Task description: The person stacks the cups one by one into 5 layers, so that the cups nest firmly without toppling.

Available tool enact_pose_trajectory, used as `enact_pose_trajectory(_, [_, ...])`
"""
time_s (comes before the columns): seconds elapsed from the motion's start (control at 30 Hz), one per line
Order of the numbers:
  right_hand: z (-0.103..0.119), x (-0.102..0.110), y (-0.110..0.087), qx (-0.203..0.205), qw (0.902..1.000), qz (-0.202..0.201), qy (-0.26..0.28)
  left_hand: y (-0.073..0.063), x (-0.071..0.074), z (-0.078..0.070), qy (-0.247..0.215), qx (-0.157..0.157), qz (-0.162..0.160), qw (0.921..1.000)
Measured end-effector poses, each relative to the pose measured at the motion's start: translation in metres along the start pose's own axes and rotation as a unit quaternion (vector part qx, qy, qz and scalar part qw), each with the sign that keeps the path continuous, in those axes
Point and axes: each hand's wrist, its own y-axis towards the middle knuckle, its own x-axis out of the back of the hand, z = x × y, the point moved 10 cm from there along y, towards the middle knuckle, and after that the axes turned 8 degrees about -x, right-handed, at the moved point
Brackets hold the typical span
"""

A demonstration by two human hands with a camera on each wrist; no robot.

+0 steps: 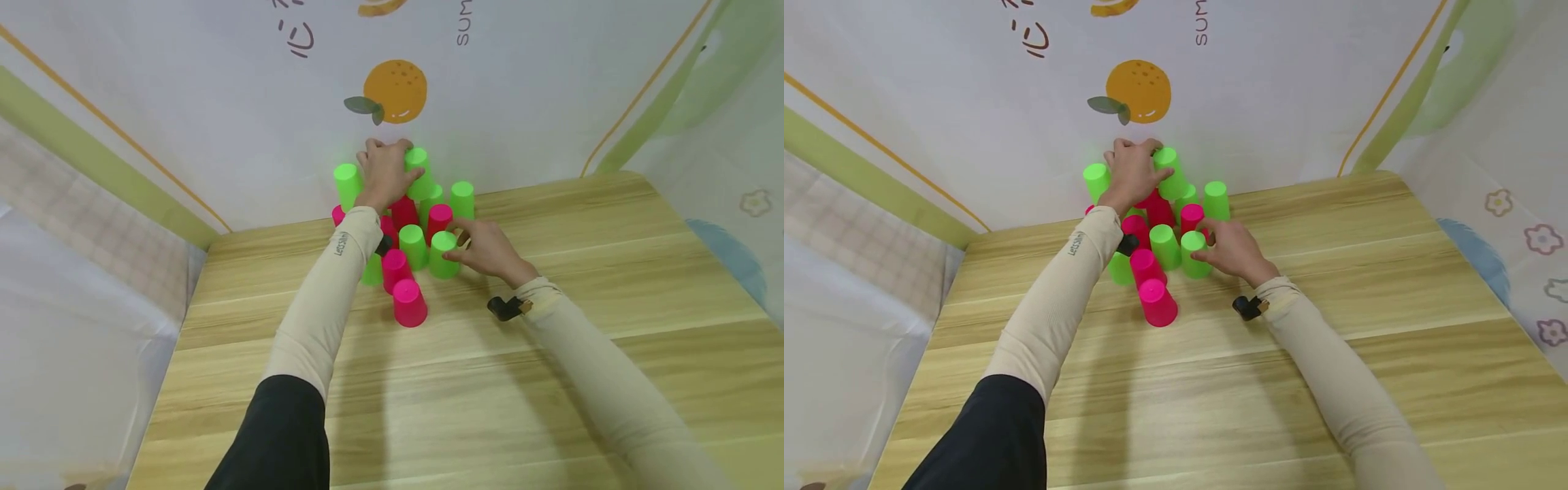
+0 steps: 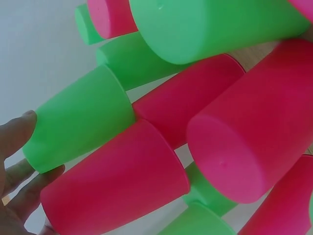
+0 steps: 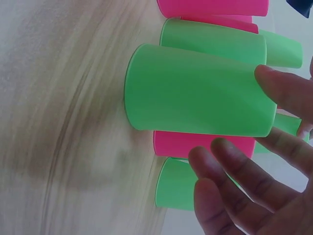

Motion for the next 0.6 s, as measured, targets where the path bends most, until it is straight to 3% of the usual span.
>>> enact_pose_trajectory(0.3, [-0.0002,0.0002,-0.0006,0.001,1.0,-0.004,0.006,0.0005,0.0007,-0.003,0.025,-0.004,-0.008,0.9996])
enact_pose_trajectory(0.6, [0.0008,-0.0019,0.001,0.008,0.9999,-0.005,0.014,-0.0049,0.002,0.0022,0.025,0.018,-0.001,0.9995])
